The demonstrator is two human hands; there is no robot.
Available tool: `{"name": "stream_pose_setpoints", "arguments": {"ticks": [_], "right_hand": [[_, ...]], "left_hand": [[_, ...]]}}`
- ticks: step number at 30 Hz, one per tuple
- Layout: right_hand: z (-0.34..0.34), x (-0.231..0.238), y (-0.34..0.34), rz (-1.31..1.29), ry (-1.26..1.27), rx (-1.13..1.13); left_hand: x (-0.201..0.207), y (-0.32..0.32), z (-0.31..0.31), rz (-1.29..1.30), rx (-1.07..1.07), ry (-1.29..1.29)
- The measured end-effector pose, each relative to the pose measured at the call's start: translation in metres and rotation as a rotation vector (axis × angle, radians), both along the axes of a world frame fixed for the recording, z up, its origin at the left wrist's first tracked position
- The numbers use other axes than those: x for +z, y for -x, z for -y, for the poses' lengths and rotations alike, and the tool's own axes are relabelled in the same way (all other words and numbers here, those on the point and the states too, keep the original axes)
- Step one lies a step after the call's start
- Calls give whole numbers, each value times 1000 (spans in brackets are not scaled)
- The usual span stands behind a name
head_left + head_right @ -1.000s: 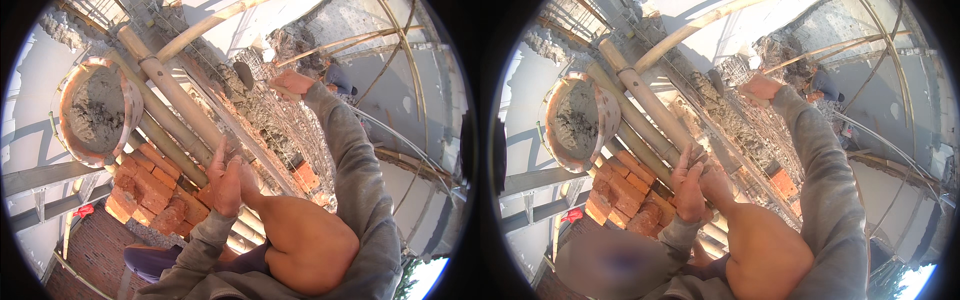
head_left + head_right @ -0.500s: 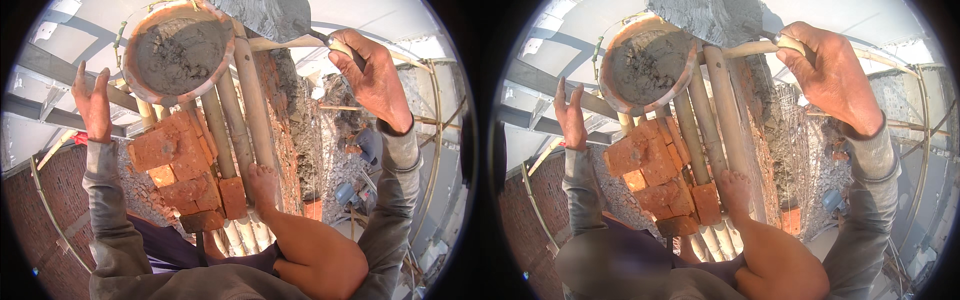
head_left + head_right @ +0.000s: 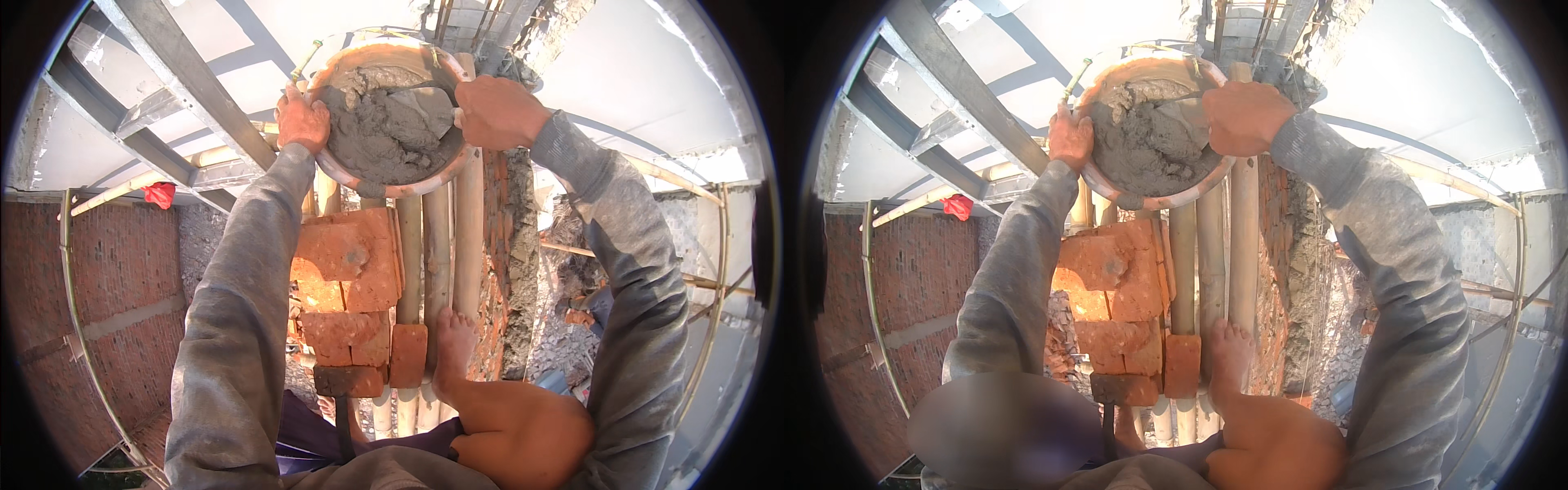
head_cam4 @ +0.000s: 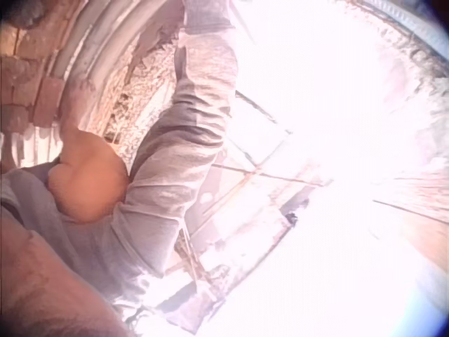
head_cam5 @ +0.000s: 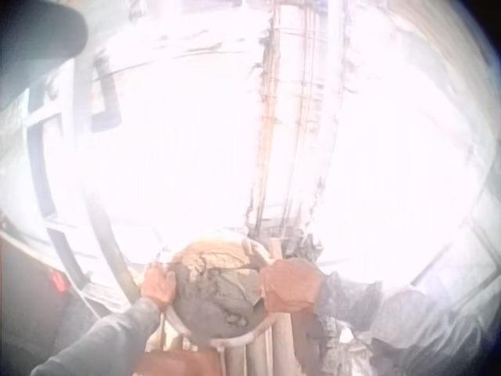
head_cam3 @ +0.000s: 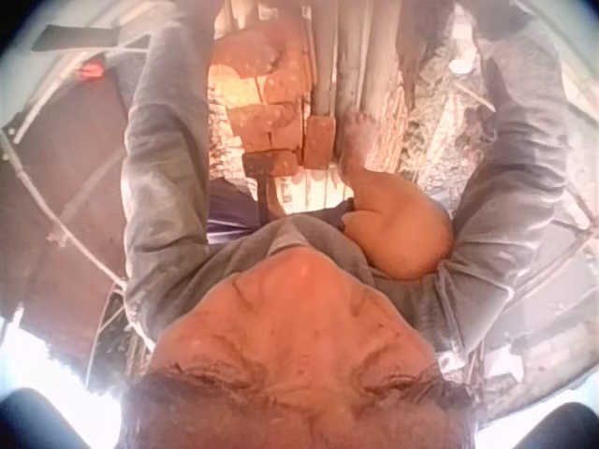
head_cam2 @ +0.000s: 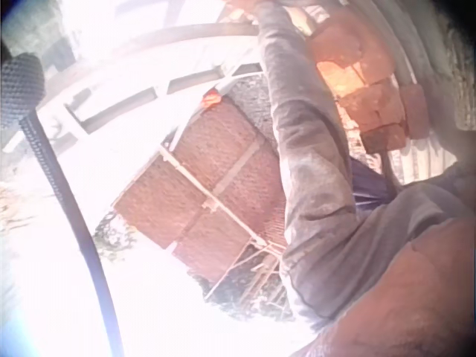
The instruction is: The person scoops mortar from a basin with a trowel and applies it to a brick wall. They then pick up bricks, place them into the wall, and tap them into position. The person repeats this process, building up the wall layer by layer.
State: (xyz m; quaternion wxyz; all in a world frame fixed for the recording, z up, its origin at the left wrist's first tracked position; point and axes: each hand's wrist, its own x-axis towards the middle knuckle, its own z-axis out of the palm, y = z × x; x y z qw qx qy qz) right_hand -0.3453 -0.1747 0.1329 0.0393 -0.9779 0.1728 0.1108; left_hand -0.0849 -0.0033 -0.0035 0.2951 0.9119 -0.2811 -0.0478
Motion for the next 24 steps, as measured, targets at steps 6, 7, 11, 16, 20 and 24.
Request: {"name": "stream_pose_setpoints", "arguments": {"ticks": [6,7,11,16,20,24], "right_hand": [[10,-6,43,-36,-804,-352],[9,-7,50,-20,-823,-415],[6,-16,76,218,-878,-317],[8,-18,148,488,-541,-152],[-17,-2,231,489,-554,-359],[-94,10,336,526,-578,-737]], "left_hand": [[9,7,0,-62,57,12],[7,6,0,-44,48,16],[-9,-8,-6,44,-12,20],[-30,-38,-4,113,-110,54],[-33,-52,-1,118,-153,101],[-38,-61,-4,-6,-171,165]]}}
